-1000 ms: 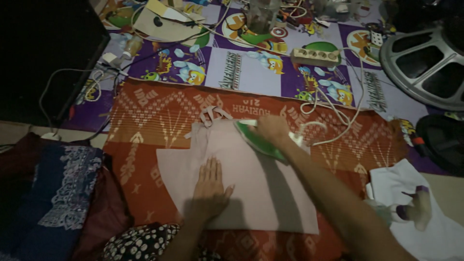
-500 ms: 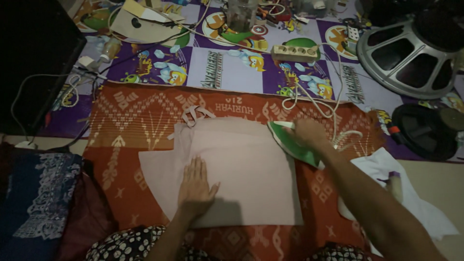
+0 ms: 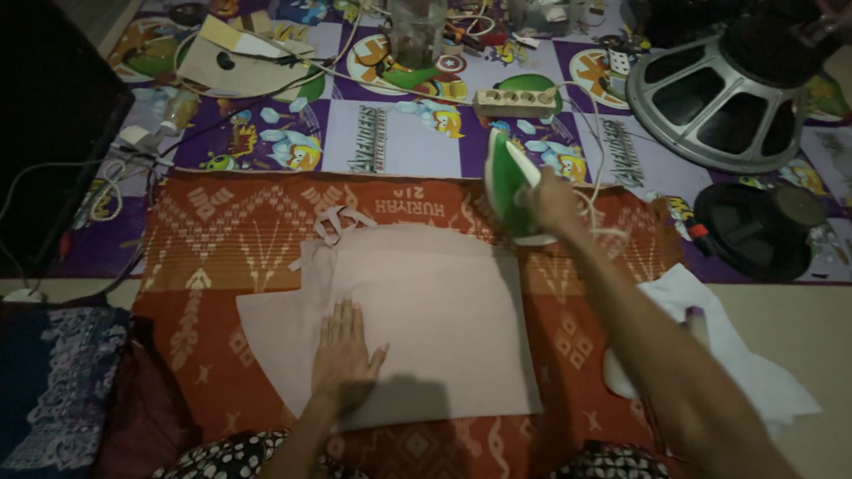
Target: The recorder irons a pink shirt and then folds a blue patterned cloth while sitting on the floor.
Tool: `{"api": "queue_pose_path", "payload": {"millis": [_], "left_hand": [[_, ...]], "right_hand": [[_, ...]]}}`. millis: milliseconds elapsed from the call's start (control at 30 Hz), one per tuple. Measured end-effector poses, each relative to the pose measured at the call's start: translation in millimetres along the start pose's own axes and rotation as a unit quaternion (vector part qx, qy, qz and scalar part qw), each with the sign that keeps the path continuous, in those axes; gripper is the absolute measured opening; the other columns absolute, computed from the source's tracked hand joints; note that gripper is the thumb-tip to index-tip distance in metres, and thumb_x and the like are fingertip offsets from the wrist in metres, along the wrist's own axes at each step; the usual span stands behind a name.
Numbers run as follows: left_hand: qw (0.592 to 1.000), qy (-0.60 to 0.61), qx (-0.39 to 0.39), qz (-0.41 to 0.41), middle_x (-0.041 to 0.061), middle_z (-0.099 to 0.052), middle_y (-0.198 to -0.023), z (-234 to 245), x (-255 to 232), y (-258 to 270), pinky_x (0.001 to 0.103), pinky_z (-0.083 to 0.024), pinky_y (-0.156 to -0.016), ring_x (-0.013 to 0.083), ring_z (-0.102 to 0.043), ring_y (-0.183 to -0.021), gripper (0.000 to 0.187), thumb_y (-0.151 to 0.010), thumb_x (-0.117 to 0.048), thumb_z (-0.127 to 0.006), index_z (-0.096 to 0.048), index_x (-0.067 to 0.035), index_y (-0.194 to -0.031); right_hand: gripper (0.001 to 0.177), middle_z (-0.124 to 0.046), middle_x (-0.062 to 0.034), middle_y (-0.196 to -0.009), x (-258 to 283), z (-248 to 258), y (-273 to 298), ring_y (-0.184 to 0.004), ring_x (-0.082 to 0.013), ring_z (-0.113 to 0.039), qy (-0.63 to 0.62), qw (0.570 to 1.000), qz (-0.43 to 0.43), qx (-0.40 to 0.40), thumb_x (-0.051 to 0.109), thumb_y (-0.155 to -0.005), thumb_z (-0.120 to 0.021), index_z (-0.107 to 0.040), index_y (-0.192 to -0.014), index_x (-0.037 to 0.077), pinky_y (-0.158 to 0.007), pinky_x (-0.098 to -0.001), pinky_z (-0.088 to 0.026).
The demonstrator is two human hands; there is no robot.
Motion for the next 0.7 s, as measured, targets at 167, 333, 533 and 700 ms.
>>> {"api": "queue_pose_path", "payload": {"millis": [167, 333, 533, 700], "left_hand": [[1.000, -0.022, -0.005, -0.018, 0.025, -0.005, -0.166, 10, -7, -5, 0.048, -0.003, -0.123, 0.0353, -0.003, -0.154, 0.091, -0.099, -0.060, -0.036, -0.012, 0.009, -0.155], [0.987, -0.072, 0.134, 0.052, 0.022, -0.029, -0.163, 91, -38, -6, 0.047, -0.021, -0.125, 0.0332, -0.026, -0.152, 0.087, -0.090, -0.060, -0.060, -0.037, -0.001, -0.150], [0.996, 0.071, -0.013, -0.043, 0.031, -0.038, -0.149, 61, -57, -70, 0.055, -0.031, -0.112, 0.0415, -0.037, -0.135, 0.083, -0.084, -0.040, -0.075, -0.040, 0.001, -0.147], [0.996, 0.025, 0.074, -0.049, 0.024, -0.039, -0.153, 43, -81, -70, 0.052, -0.035, -0.116, 0.0392, -0.036, -0.143, 0.073, -0.086, -0.036, -0.074, -0.044, -0.009, -0.146]], "right_hand": [[0.033, -0.068, -0.0301, -0.093, -45, -22, 3, -0.083, -0.0445, -0.067, -0.017, 0.980, 0.105, -0.166, 0.021, -0.101, -0.062, -0.051, -0.118, -0.004, -0.073, -0.0561, -0.053], [0.038, -0.069, -0.0228, -0.090, -48, -11, 41, -0.077, -0.0395, -0.073, -0.241, 0.956, 0.011, -0.169, 0.026, -0.100, -0.054, -0.042, -0.119, -0.005, -0.068, -0.0525, -0.056], [0.037, -0.061, -0.0292, -0.109, -117, -61, 49, -0.099, -0.0412, -0.063, -0.166, 0.940, 0.074, -0.290, 0.022, -0.104, -0.060, -0.045, -0.124, -0.005, -0.085, -0.0518, -0.050], [0.039, -0.063, -0.0245, -0.112, -90, -28, 79, -0.098, -0.0376, -0.066, -0.273, 0.938, 0.022, -0.215, 0.018, -0.097, -0.062, -0.045, -0.127, 0.001, -0.083, -0.0488, -0.053]]}}
Point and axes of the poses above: each hand's wrist, its own y-axis away from the middle knuckle, its own z-axis out of the back of the hand, x = y × z, the point moved 8 cm from there along -y, towards the middle knuckle
